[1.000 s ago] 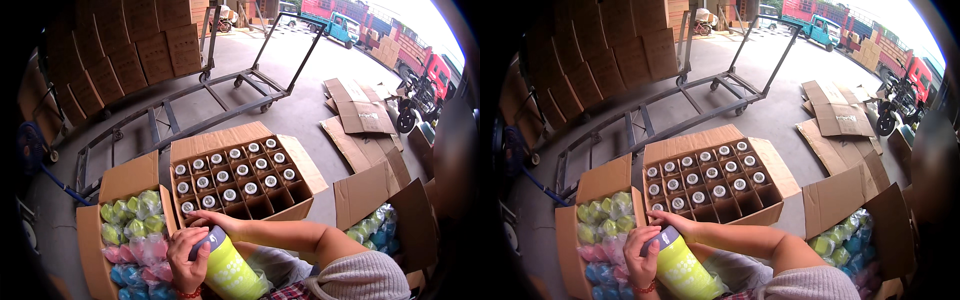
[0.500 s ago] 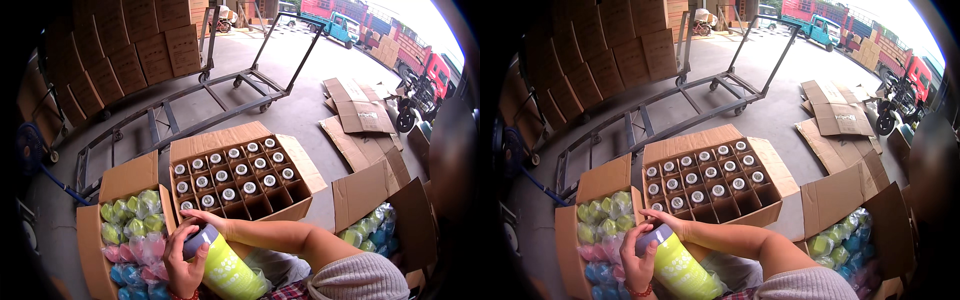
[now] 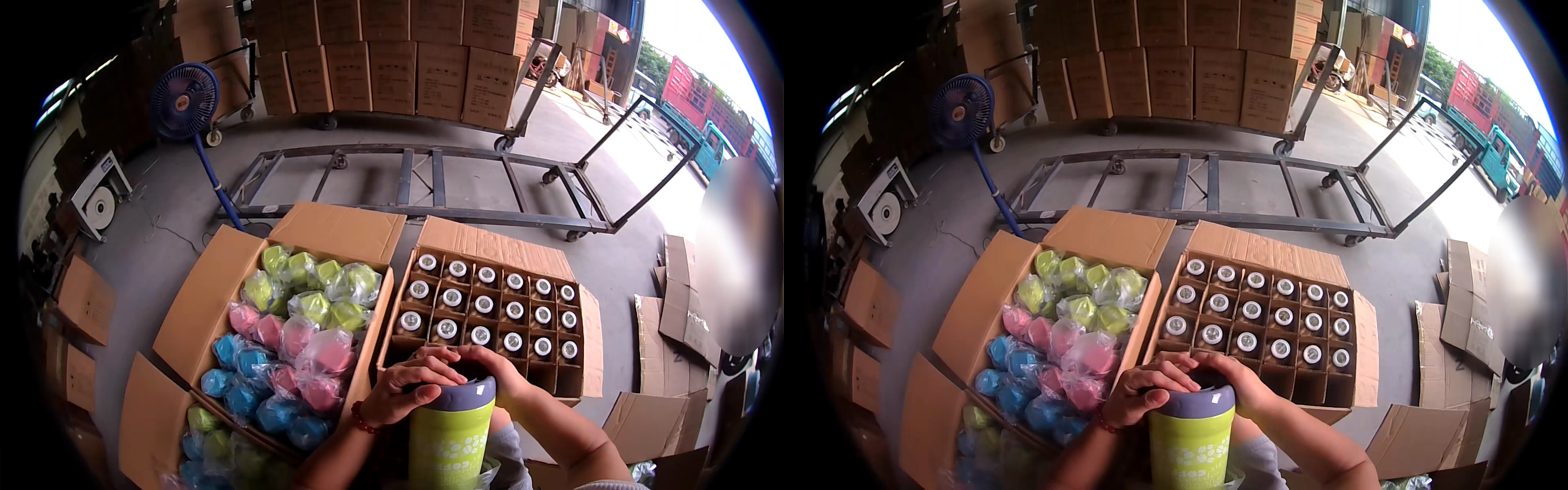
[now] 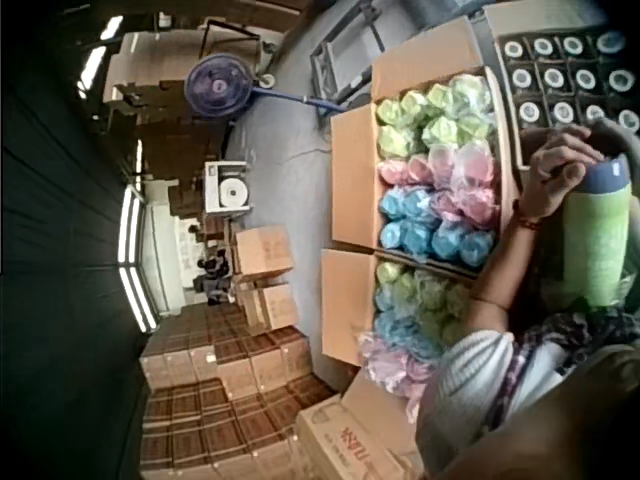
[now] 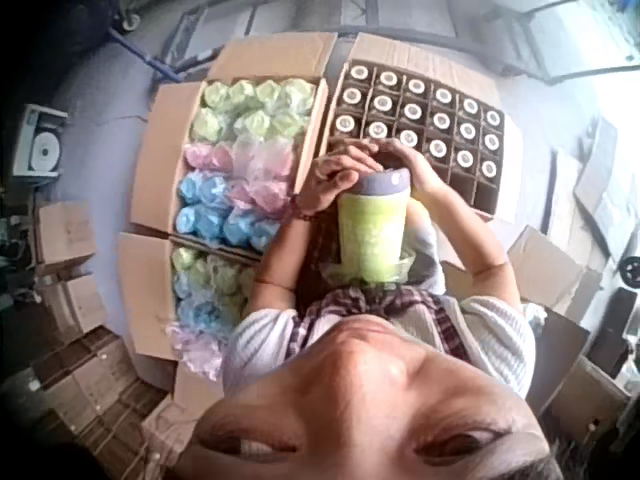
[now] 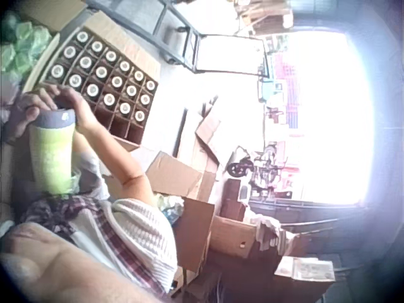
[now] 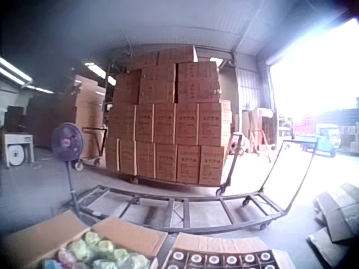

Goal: The person assembles vacuum flasks by taking a flask body from a plastic bag, inserting a glass liner from a cardboard box, and screwing on a lid. They repeat this process with flasks of different colors, including pink and green, while sitting on the floor.

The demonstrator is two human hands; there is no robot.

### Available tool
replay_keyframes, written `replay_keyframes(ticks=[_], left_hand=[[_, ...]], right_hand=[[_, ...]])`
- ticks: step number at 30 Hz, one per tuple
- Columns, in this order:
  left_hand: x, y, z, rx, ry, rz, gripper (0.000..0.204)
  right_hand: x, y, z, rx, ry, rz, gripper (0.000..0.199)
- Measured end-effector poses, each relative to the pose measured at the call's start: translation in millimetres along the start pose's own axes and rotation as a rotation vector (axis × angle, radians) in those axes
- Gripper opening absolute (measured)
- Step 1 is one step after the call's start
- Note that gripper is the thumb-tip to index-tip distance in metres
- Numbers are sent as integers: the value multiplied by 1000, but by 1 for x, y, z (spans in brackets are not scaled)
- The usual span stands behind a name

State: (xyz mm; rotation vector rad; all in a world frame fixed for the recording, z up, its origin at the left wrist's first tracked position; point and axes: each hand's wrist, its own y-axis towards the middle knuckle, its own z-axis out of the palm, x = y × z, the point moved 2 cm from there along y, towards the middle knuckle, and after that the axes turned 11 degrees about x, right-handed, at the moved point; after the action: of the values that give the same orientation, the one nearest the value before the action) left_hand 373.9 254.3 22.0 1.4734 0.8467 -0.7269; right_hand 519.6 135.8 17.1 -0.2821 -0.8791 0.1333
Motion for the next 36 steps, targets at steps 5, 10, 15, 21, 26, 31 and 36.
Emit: replay_keyframes(ticks=[5, 10, 15, 21, 26, 31, 36], left_hand=[[0, -33, 29, -397, -267, -192, 46], [-17, -32, 106, 108, -463, -477, 53], [-27, -23, 140, 378, -371, -429, 54], [-39, -24, 156, 189, -46, -435, 55], [-39, -32, 167, 32, 56, -431, 55], [-19, -66, 158, -216, -15, -453, 56], [-8, -109, 134, -508, 85, -545, 57]], right_hand=[[50, -40, 64, 373, -407, -5, 20], [95, -95, 122, 752, -1355, -465, 17], [107, -157, 149, 778, -1756, -467, 28], [78, -180, 172, 988, -1852, -708, 12], [54, -201, 172, 718, -2169, -802, 17], [73, -193, 141, 501, -2175, -569, 25], [83, -140, 126, 563, -2052, -301, 27]])
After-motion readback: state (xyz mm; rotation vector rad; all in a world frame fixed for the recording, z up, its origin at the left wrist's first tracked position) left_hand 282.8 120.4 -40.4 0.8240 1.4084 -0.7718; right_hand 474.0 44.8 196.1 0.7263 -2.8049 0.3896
